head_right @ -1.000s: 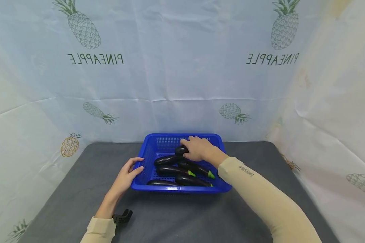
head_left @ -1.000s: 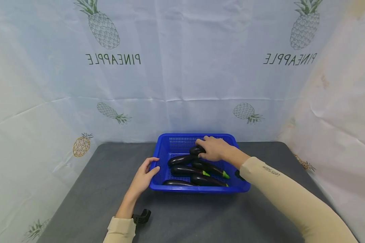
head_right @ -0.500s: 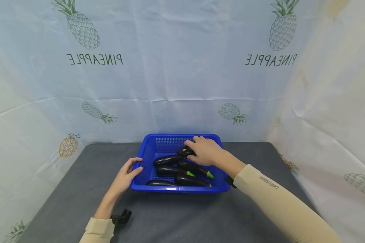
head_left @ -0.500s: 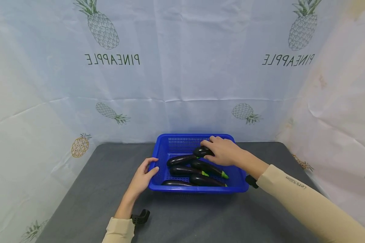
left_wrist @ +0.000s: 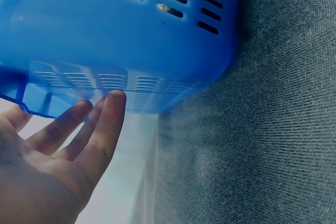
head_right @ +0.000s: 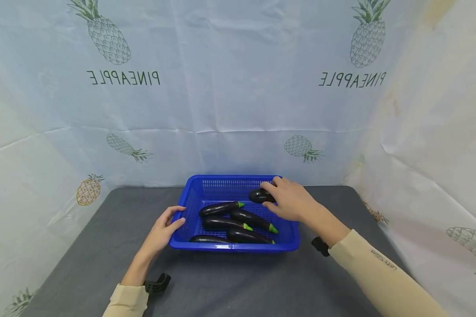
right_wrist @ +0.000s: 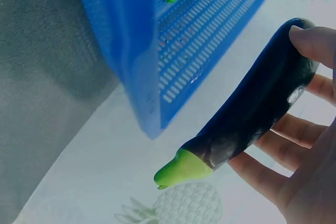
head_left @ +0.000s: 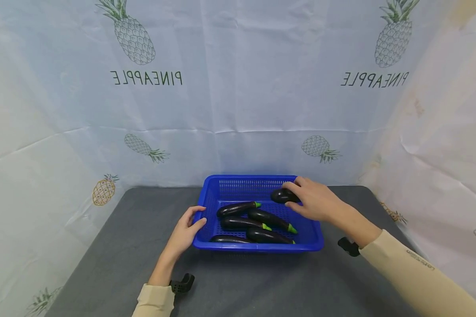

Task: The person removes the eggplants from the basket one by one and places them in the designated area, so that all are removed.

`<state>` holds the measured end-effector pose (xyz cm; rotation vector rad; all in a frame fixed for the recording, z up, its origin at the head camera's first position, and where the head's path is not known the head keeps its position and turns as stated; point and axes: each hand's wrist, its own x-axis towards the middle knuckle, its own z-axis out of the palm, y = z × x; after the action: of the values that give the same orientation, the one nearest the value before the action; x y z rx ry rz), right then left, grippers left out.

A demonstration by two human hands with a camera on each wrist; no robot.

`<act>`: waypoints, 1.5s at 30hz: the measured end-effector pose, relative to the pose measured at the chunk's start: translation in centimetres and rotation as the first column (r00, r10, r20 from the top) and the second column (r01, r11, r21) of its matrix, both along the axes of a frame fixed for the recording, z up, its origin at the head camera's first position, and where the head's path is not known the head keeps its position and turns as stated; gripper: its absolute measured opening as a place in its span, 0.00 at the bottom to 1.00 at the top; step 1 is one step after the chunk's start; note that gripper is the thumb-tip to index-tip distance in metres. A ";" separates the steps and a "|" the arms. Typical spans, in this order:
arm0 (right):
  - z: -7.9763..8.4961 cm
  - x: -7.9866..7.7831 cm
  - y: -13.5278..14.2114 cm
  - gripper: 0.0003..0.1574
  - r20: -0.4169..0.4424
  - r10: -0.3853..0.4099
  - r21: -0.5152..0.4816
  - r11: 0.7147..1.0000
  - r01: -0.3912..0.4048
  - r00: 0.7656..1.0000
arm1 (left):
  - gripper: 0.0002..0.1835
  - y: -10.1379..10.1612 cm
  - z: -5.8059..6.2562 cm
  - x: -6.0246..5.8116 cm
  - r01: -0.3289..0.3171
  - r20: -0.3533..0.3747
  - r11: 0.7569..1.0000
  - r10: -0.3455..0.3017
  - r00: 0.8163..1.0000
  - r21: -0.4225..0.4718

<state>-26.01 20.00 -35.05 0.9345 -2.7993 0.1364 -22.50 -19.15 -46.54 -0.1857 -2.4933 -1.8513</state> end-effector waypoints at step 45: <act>-8.8 -2.1 11.6 0.33 0.067 -0.264 -0.048 0.962 0.267 0.962 | 0.20 -0.1 0.0 -0.1 0.015 -0.012 1.000 -0.015 1.000 0.001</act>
<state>-28.15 31.63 -43.83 0.5426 -2.9253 0.2067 -22.56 -19.24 -46.51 -0.2163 -2.4902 -1.8509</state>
